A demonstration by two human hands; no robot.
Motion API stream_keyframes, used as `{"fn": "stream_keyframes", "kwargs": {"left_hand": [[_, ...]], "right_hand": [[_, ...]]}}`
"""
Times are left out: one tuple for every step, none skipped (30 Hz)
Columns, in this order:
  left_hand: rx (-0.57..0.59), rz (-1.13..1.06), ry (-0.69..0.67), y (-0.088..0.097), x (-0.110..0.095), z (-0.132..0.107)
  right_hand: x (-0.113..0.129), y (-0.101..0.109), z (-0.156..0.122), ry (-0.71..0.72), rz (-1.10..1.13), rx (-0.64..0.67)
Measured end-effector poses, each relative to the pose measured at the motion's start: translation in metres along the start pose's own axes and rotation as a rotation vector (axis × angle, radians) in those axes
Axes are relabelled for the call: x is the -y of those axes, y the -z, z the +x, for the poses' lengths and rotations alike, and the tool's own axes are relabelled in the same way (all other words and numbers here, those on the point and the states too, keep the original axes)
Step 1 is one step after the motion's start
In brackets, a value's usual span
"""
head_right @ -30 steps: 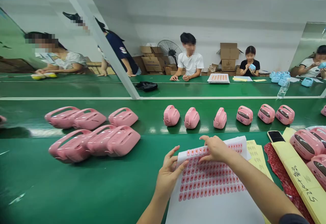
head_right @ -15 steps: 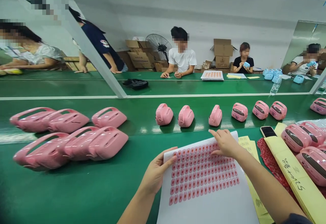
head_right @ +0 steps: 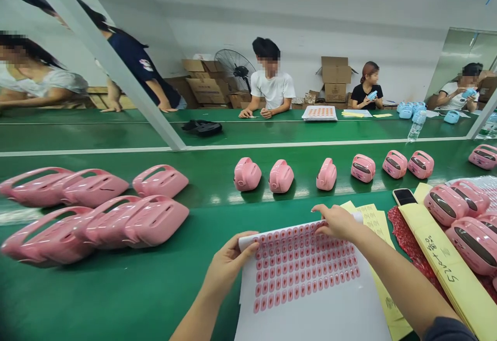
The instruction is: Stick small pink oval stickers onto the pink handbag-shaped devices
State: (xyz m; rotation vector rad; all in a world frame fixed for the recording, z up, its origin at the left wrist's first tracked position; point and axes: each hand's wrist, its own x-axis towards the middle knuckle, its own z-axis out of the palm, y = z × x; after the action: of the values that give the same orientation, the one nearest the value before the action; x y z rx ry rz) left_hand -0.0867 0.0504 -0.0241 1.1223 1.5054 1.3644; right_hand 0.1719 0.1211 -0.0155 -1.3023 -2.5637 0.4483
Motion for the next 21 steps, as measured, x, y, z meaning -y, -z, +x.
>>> {"fn": "stream_keyframes", "kwargs": {"left_hand": [[-0.022,0.095,-0.079,0.003,-0.005,0.001],[-0.041,0.225,-0.193,0.003,-0.011,0.002],[-0.047,0.384,-0.339,0.0,-0.017,0.002],[-0.021,0.554,-0.497,-0.007,-0.021,0.002],[0.052,0.704,-0.641,-0.016,-0.025,0.003],[0.156,0.82,-0.761,-0.028,-0.026,0.003],[0.247,0.923,-0.852,-0.04,-0.026,0.004],[0.313,1.008,-0.905,-0.052,-0.023,0.005],[0.34,1.026,-0.918,-0.063,-0.02,0.008],[0.361,1.042,-0.927,-0.072,-0.016,0.01],[0.374,1.047,-0.927,-0.079,-0.012,0.014],[0.383,1.045,-0.922,-0.083,-0.007,0.018],[0.392,1.048,-0.918,-0.084,-0.004,0.021],[0.4,1.051,-0.909,-0.084,-0.002,0.025],[0.405,1.055,-0.896,-0.083,0.0,0.028],[0.407,1.061,-0.877,-0.082,0.001,0.031],[0.407,1.069,-0.855,-0.08,0.001,0.034],[0.405,1.078,-0.831,-0.079,0.001,0.036],[0.404,1.089,-0.806,-0.079,0.0,0.037],[0.406,1.1,-0.781,-0.079,0.0,0.039],[0.409,1.11,-0.759,-0.079,-0.001,0.039]], "right_hand": [[0.001,0.001,0.001,-0.001,0.0,0.01],[0.002,0.002,0.002,-0.001,0.0,0.019],[0.004,0.003,0.003,-0.001,0.0,0.029],[0.005,0.003,0.004,0.001,0.001,0.039],[0.007,0.004,0.005,0.005,0.003,0.05],[0.009,0.004,0.007,0.008,0.008,0.06],[0.01,0.005,0.008,0.012,0.013,0.069],[0.012,0.005,0.009,0.014,0.02,0.077],[0.014,0.006,0.01,0.016,0.027,0.083],[0.014,0.007,0.011,0.017,0.032,0.088],[0.014,0.009,0.01,0.017,0.036,0.094],[0.014,0.012,0.01,0.022,0.041,0.103],[0.012,0.015,0.008,0.03,0.052,0.112],[0.009,0.019,0.006,0.028,0.063,0.106],[0.005,0.023,0.004,0.01,0.07,0.081],[0.0,0.026,0.001,-0.023,0.068,0.04],[-0.004,0.028,-0.001,-0.067,0.056,-0.011],[-0.007,0.029,-0.004,-0.117,0.032,-0.063],[-0.01,0.028,-0.006,-0.16,-0.001,-0.106],[-0.012,0.025,-0.007,-0.187,-0.037,-0.132],[-0.012,0.021,-0.007,-0.199,-0.068,-0.145]]}}
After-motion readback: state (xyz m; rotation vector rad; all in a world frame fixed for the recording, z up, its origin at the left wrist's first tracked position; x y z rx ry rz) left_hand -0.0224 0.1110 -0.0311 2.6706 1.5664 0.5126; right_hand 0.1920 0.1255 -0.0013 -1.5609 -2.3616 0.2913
